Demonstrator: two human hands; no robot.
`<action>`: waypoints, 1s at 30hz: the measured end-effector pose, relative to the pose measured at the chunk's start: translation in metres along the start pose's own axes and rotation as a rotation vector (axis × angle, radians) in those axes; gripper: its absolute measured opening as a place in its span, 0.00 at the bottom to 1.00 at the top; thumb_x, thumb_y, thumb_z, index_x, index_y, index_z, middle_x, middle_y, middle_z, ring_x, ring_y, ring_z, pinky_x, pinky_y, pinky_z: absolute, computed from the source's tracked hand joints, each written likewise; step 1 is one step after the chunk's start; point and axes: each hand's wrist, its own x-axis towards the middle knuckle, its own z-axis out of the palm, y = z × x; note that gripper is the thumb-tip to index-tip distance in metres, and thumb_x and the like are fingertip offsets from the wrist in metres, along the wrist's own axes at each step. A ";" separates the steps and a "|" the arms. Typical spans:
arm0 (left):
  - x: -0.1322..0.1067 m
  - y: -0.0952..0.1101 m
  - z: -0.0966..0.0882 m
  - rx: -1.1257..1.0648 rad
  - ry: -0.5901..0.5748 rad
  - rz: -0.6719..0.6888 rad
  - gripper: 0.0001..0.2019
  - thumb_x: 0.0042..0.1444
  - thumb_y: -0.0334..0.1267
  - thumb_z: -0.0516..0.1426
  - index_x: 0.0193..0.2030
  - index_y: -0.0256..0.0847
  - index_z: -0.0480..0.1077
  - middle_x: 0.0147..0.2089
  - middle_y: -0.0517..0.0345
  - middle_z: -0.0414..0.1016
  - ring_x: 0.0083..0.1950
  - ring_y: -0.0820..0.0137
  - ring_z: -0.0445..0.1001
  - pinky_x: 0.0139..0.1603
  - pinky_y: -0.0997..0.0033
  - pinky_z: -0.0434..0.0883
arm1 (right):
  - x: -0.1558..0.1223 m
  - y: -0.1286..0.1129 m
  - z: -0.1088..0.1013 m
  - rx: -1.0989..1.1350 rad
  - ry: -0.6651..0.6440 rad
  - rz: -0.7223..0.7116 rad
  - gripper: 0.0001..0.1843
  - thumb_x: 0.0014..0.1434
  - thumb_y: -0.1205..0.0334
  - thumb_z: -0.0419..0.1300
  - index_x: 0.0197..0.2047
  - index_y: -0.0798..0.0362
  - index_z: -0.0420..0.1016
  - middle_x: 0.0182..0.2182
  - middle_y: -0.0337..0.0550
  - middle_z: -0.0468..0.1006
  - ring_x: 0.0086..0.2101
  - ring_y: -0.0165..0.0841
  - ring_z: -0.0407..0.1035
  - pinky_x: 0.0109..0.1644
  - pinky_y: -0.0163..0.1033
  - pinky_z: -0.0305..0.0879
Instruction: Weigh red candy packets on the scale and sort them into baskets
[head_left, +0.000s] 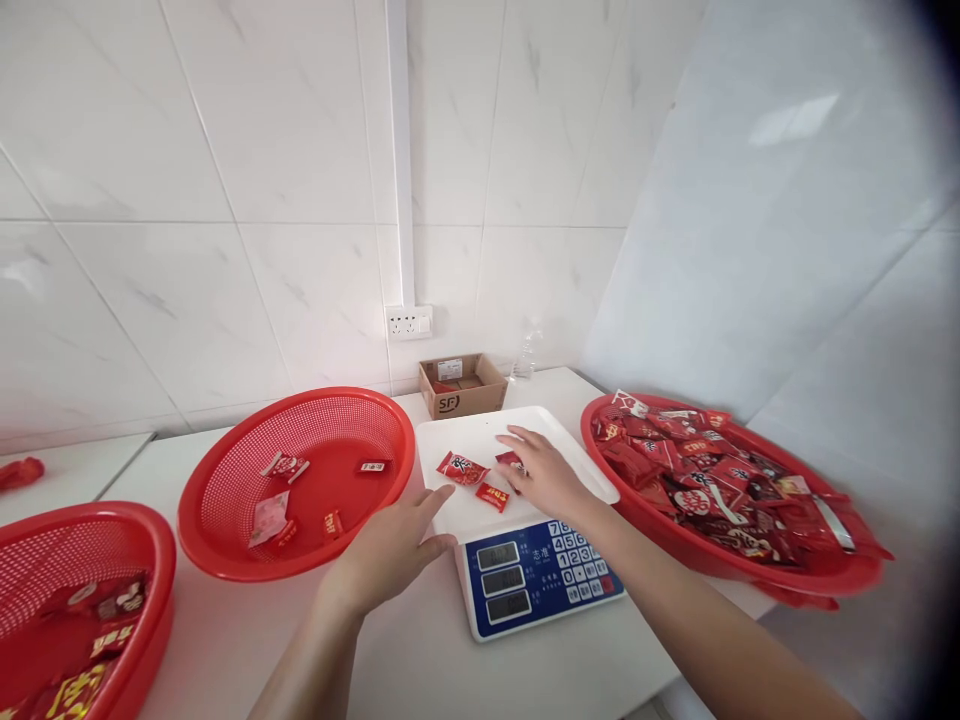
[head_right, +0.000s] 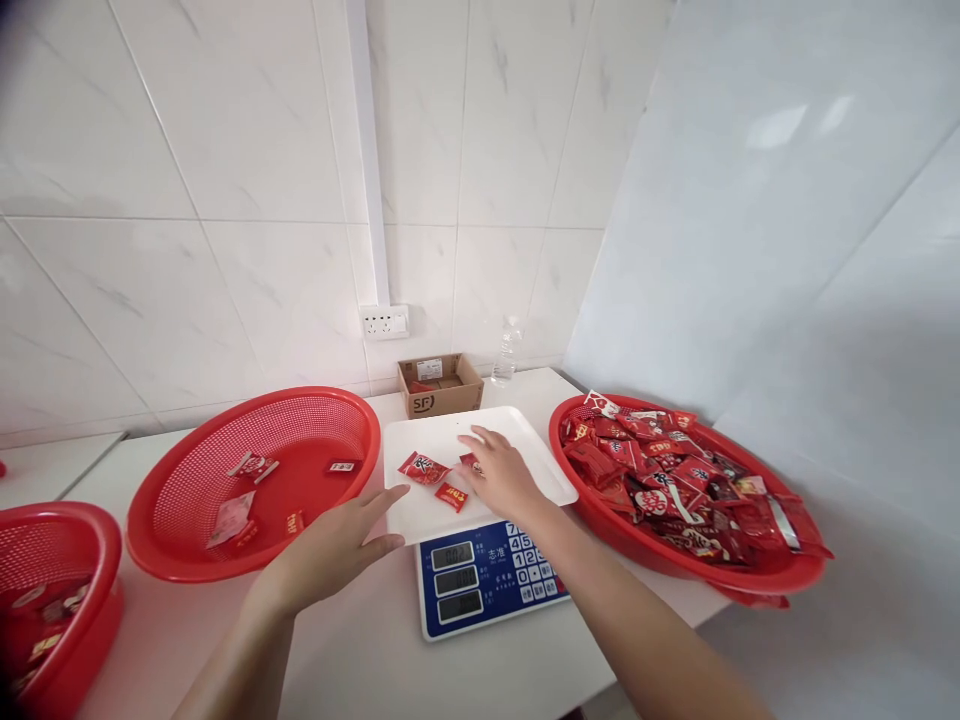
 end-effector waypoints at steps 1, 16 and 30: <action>0.000 0.000 0.000 -0.004 -0.001 0.004 0.28 0.62 0.52 0.46 0.67 0.48 0.52 0.61 0.51 0.66 0.57 0.55 0.69 0.53 0.57 0.66 | -0.001 -0.008 0.001 0.021 -0.042 -0.071 0.25 0.61 0.49 0.51 0.59 0.47 0.66 0.63 0.49 0.58 0.62 0.44 0.50 0.62 0.52 0.52; -0.002 0.003 -0.001 0.000 -0.024 -0.021 0.28 0.61 0.51 0.47 0.67 0.48 0.51 0.63 0.50 0.64 0.59 0.54 0.67 0.54 0.56 0.65 | 0.013 0.007 0.011 0.044 -0.324 -0.075 0.29 0.63 0.44 0.42 0.66 0.41 0.54 0.67 0.41 0.48 0.66 0.47 0.36 0.64 0.60 0.38; 0.004 0.005 -0.002 0.024 0.007 -0.020 0.27 0.62 0.50 0.45 0.67 0.47 0.52 0.58 0.49 0.69 0.51 0.59 0.73 0.47 0.64 0.68 | -0.071 0.159 -0.074 -0.229 -0.174 0.578 0.29 0.59 0.59 0.52 0.63 0.58 0.59 0.60 0.58 0.64 0.58 0.46 0.60 0.57 0.49 0.58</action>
